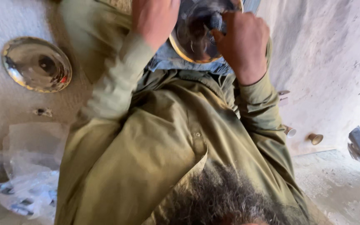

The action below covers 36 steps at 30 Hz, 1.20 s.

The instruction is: The person sits on the floor with a brass plate resting on a denim pad on their lap and engraves decorative patterns into its surface using a small hand punch, repeatedly striking and repositioning the tool across the plate's face. They occasionally reposition the plate and set the tool down before resuming.

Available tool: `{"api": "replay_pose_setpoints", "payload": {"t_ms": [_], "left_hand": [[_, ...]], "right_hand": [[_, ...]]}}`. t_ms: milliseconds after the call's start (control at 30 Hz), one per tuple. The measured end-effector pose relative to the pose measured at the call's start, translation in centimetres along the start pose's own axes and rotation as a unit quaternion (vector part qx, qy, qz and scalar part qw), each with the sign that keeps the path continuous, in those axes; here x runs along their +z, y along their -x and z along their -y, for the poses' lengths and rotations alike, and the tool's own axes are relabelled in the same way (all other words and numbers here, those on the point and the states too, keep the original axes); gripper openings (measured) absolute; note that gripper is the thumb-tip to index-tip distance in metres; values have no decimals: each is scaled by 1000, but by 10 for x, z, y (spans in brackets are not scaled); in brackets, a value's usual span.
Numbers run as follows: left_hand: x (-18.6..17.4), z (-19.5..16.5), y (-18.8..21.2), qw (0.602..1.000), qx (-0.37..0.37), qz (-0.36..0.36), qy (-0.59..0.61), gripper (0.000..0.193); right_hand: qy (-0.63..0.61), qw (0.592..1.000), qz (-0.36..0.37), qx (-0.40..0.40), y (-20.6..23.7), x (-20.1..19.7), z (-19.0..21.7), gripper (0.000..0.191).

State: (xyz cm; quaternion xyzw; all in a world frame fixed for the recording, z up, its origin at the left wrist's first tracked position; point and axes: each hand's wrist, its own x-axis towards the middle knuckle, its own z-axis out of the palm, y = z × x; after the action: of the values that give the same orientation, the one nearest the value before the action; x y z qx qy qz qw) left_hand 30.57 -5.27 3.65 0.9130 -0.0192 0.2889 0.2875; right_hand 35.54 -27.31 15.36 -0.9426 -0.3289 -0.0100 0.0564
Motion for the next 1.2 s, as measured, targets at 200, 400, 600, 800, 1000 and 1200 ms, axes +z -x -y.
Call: {"api": "replay_pose_setpoints", "payload": {"t_ms": [200,400,600,800,1000,1200], "left_hand": [[-18,-13,-2,985,-83,118,95,25],[-5,-1,7,989,-78,85,89,23],[-15,0,19,979,-104,152,88,37],[-19,-7,8,989,-65,89,100,28],[-35,-21,14,851,-317,279,313,18],[-33,-35,-22,973,-5,79,216,16]], "right_hand": [[-15,1000,7,12,1,4,-4,35],[2,999,25,22,2,3,-1,30],[-14,1000,8,22,3,1,-1,30],[-13,999,-7,32,10,1,8,29],[-27,998,-26,55,24,10,5,34],[-299,909,-252,143,79,37,-53,43]]}}
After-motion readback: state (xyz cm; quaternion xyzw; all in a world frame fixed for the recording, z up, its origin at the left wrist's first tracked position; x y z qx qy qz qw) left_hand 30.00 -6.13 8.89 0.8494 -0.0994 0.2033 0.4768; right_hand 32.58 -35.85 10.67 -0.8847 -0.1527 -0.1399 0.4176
